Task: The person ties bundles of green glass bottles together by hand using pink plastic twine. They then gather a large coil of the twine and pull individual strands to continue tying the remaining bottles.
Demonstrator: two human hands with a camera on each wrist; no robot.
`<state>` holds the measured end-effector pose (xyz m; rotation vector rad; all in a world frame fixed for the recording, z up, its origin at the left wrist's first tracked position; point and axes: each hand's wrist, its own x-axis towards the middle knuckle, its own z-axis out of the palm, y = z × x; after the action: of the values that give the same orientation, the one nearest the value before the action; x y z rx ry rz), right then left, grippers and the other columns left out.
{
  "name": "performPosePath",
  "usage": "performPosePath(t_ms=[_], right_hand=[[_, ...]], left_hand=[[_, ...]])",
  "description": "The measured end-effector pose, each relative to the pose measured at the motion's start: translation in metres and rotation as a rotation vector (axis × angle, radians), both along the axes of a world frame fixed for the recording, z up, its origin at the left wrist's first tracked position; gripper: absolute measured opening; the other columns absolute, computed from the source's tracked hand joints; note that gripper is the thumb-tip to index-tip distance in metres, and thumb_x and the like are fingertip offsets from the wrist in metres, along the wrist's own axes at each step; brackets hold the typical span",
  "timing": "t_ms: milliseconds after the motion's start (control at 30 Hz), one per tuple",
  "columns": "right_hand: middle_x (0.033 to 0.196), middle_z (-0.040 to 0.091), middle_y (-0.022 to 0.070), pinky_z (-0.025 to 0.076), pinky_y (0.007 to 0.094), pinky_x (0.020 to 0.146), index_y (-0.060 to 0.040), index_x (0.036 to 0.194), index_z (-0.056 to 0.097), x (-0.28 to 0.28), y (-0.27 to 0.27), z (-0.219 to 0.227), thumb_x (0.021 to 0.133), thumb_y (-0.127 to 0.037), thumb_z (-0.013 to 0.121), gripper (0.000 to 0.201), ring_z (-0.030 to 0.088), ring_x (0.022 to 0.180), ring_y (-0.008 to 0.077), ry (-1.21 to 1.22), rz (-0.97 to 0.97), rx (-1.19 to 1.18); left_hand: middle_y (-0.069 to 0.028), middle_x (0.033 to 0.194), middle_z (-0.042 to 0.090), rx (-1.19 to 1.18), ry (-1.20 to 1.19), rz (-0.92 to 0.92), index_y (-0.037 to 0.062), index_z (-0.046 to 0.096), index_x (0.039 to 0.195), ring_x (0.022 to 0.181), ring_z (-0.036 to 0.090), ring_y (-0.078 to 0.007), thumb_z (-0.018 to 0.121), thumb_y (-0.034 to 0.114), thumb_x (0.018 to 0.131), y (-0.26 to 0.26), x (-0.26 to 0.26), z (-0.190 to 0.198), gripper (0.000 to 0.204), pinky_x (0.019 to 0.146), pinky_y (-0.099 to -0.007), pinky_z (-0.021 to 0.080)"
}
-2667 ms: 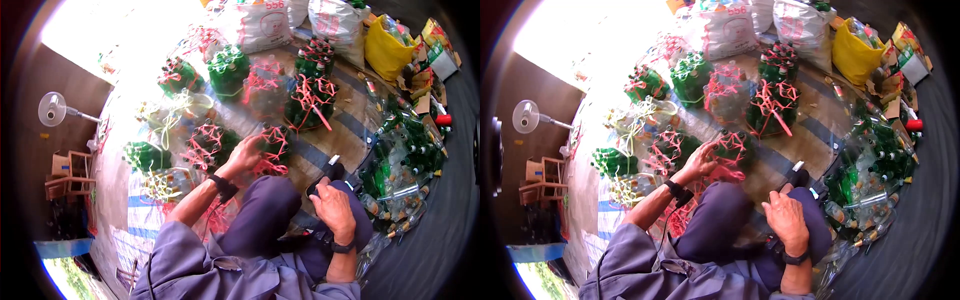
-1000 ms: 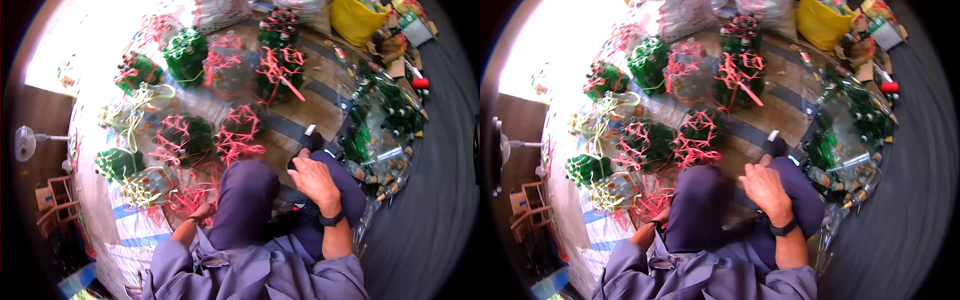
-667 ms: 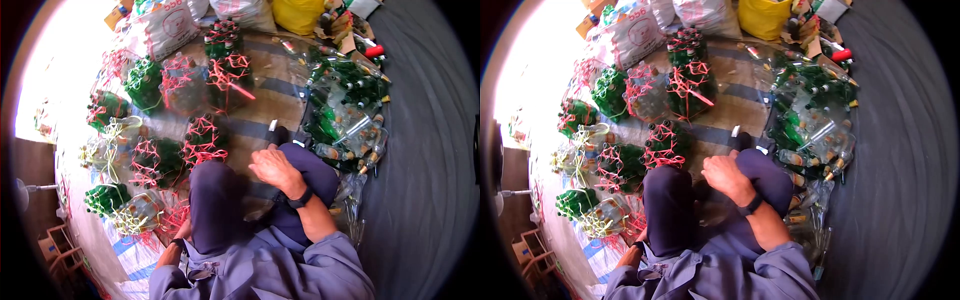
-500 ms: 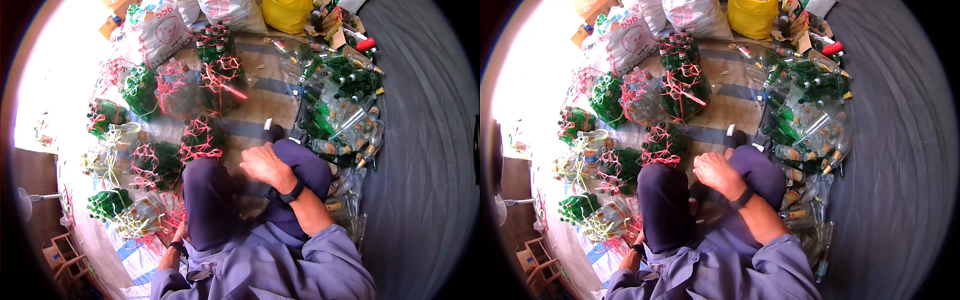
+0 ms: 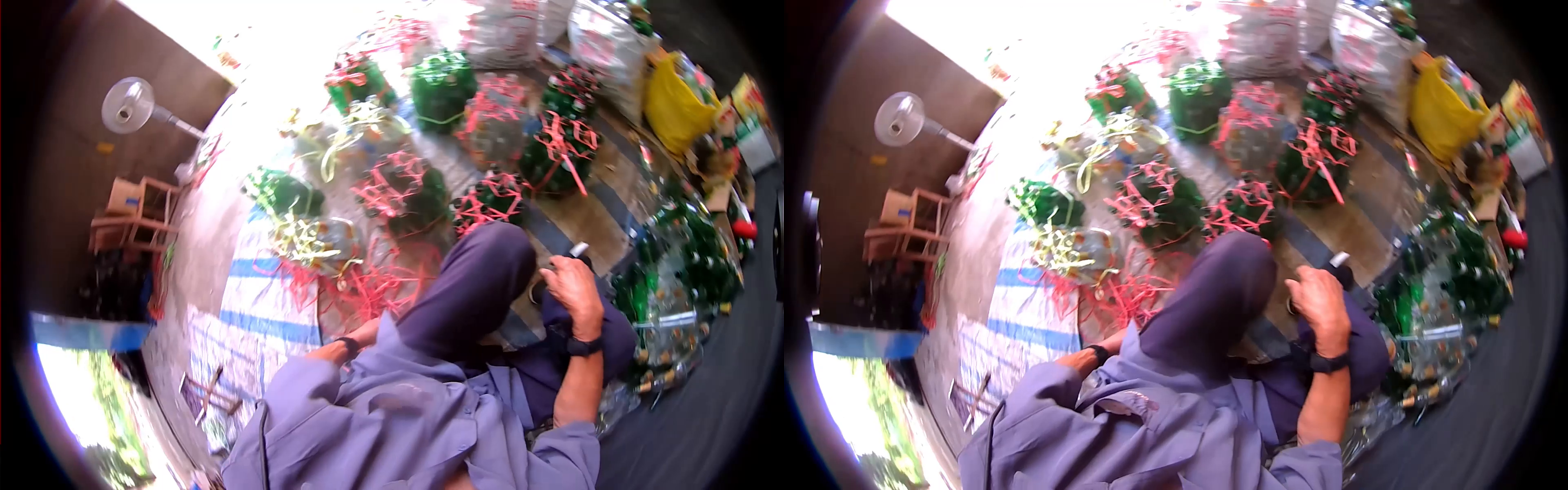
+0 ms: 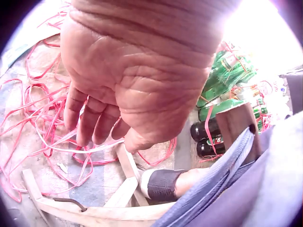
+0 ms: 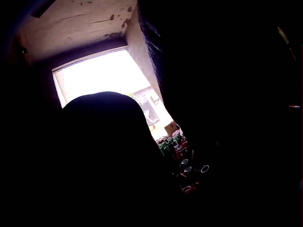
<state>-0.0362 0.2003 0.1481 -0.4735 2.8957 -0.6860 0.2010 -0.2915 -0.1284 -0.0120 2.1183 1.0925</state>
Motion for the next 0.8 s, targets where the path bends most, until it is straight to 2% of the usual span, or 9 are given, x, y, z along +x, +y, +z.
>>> performPosePath(t_ms=[133, 267, 367, 500, 600, 633, 667, 733, 800], right_hand=[[0.084, 0.066, 0.024, 0.05, 0.0503, 0.077, 0.0, 0.088, 0.066, -0.003, -0.006, 0.005, 0.085, -0.025, 0.068, 0.025, 0.064, 0.085, 0.0422, -0.041, 0.013, 0.005], [0.089, 0.067, 0.0253, 0.051, 0.0492, 0.08, 0.0018, 0.095, 0.068, -0.009, -0.009, 0.005, 0.085, -0.023, 0.068, 0.027, 0.064, 0.09, 0.0424, -0.125, -0.019, 0.028], [0.09, 0.067, 0.0256, 0.05, 0.049, 0.081, 0.0024, 0.099, 0.069, -0.013, -0.011, 0.006, 0.085, -0.023, 0.068, 0.029, 0.064, 0.092, 0.0425, -0.158, -0.009, 0.071], [0.089, 0.067, 0.0252, 0.05, 0.0488, 0.079, 0.0028, 0.101, 0.069, -0.011, -0.014, 0.007, 0.086, -0.023, 0.067, 0.03, 0.065, 0.089, 0.0426, -0.123, 0.01, 0.048], [0.086, 0.067, 0.025, 0.05, 0.0482, 0.078, 0.0029, 0.1, 0.069, -0.011, -0.022, 0.017, 0.086, -0.023, 0.067, 0.03, 0.065, 0.087, 0.0422, -0.161, -0.002, 0.043], [0.085, 0.067, 0.0249, 0.05, 0.0478, 0.077, 0.0029, 0.099, 0.069, -0.011, -0.024, 0.019, 0.086, -0.023, 0.067, 0.029, 0.065, 0.086, 0.042, -0.183, -0.026, 0.039], [0.085, 0.067, 0.0249, 0.05, 0.0478, 0.077, 0.0029, 0.099, 0.069, -0.011, -0.025, 0.019, 0.086, -0.023, 0.067, 0.029, 0.065, 0.086, 0.042, -0.2, -0.022, 0.049], [0.083, 0.067, 0.0248, 0.05, 0.0472, 0.076, 0.0026, 0.098, 0.069, -0.016, -0.027, 0.019, 0.086, -0.023, 0.067, 0.029, 0.065, 0.085, 0.0415, -0.245, -0.058, 0.011], [0.083, 0.067, 0.0247, 0.05, 0.0472, 0.075, 0.003, 0.099, 0.069, -0.019, -0.017, 0.005, 0.085, -0.022, 0.067, 0.028, 0.066, 0.083, 0.0412, -0.265, -0.07, 0.053]], left_hand=[[-0.0272, 0.098, 0.069, -0.142, 0.133, -0.1, -0.0035, 0.066, 0.109, 0.089, 0.069, -0.0399, 0.053, 0.031, 0.095, -0.001, 0.009, -0.007, 0.039, 0.079, -0.0469, 0.053], [-0.0294, 0.095, 0.068, -0.122, 0.172, 0.02, -0.0028, 0.067, 0.104, 0.09, 0.067, -0.0436, 0.054, 0.036, 0.093, 0.008, 0.008, 0.005, 0.042, 0.078, -0.0487, 0.052], [-0.0284, 0.097, 0.069, -0.16, -0.013, 0.138, -0.0015, 0.068, 0.103, 0.096, 0.066, -0.0439, 0.056, 0.038, 0.091, 0.008, 0.009, -0.009, 0.043, 0.084, -0.0491, 0.05], [-0.0252, 0.098, 0.07, -0.292, 0.031, 0.366, 0.0003, 0.069, 0.104, 0.099, 0.066, -0.0395, 0.059, 0.036, 0.086, 0.029, -0.01, 0.07, 0.041, 0.087, -0.0467, 0.05], [-0.0248, 0.099, 0.07, -0.313, -0.002, 0.473, 0.0008, 0.07, 0.104, 0.099, 0.067, -0.038, 0.06, 0.034, 0.084, 0.011, -0.017, 0.065, 0.04, 0.086, -0.0457, 0.05], [-0.0219, 0.091, 0.072, -0.285, 0.038, 0.506, -0.0002, 0.068, 0.11, 0.094, 0.07, -0.0319, 0.063, 0.037, 0.084, 0.001, -0.018, 0.062, 0.045, 0.084, -0.0417, 0.053], [-0.0222, 0.095, 0.071, -0.282, -0.095, 0.636, -0.0021, 0.064, 0.116, 0.094, 0.07, -0.03, 0.067, 0.033, 0.082, -0.005, -0.021, 0.057, 0.049, 0.084, -0.0401, 0.053], [-0.0222, 0.102, 0.07, -0.409, 0.062, 0.735, -0.0039, 0.06, 0.12, 0.096, 0.068, -0.0295, 0.071, 0.03, 0.079, -0.018, -0.019, 0.031, 0.054, 0.08, -0.0396, 0.053], [-0.0223, 0.106, 0.069, -0.316, 0.002, 0.824, -0.0045, 0.059, 0.121, 0.097, 0.067, -0.0302, 0.073, 0.03, 0.078, -0.032, -0.026, 0.013, 0.057, 0.079, -0.0393, 0.053]])
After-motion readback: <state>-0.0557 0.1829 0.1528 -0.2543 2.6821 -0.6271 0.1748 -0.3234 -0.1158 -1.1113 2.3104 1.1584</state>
